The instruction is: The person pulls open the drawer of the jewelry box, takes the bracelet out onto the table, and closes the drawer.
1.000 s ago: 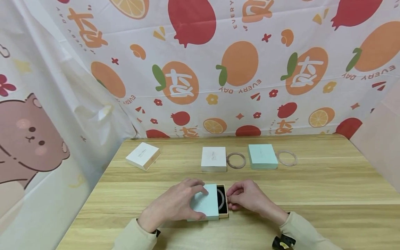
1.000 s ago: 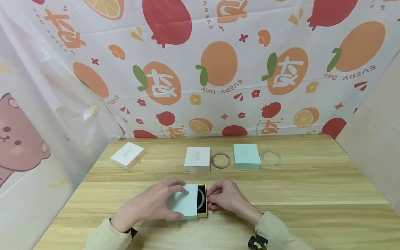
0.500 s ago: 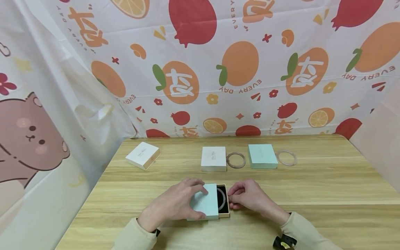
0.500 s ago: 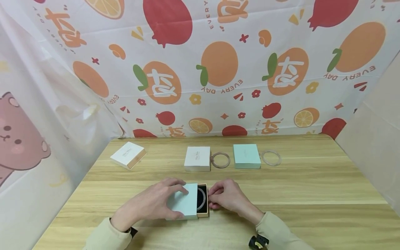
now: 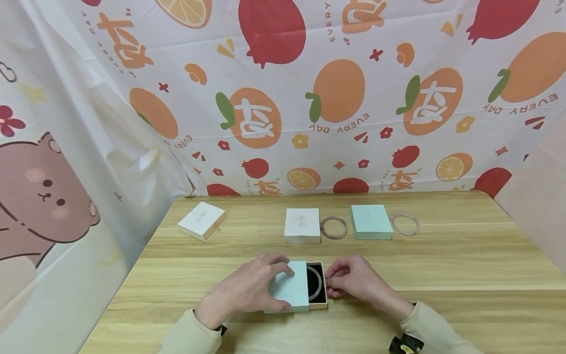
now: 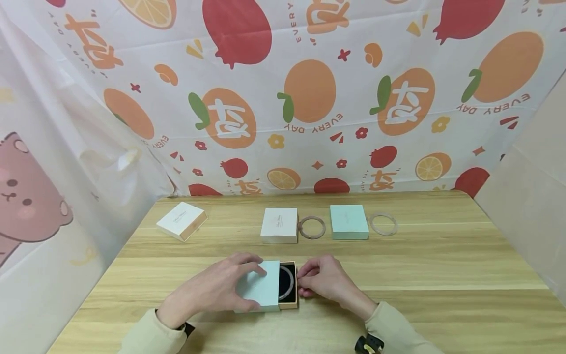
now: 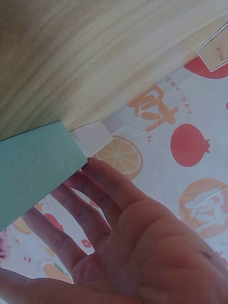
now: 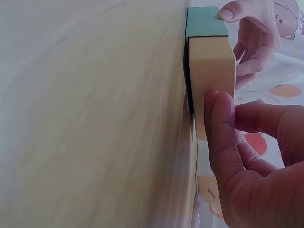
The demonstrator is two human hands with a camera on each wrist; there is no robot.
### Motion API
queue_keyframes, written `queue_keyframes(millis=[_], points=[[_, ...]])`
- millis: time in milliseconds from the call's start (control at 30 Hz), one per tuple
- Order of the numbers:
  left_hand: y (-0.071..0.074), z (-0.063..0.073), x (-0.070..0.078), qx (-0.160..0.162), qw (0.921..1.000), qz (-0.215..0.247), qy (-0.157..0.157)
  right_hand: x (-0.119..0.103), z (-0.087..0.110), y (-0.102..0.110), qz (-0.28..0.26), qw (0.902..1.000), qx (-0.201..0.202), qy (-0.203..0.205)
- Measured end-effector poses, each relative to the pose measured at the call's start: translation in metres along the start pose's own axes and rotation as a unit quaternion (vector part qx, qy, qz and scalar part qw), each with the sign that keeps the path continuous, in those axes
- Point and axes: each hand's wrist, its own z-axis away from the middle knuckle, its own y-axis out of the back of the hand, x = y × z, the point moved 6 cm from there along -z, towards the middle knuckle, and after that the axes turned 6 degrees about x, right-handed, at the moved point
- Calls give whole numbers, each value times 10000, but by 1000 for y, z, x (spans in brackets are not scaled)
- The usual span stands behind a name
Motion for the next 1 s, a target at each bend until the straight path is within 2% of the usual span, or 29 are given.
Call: queue_keyframes(millis=[333, 600, 1000], points=[[-1, 0, -2, 22, 10000, 1, -3, 3, -2, 2, 27, 10000, 12, -41], [0, 1, -9, -46, 9999, 19, 109, 3, -7, 1, -97, 9999, 78, -88], [1, -1, -13, -28, 10000, 51, 65, 1, -8, 2, -180, 9997, 90, -117]])
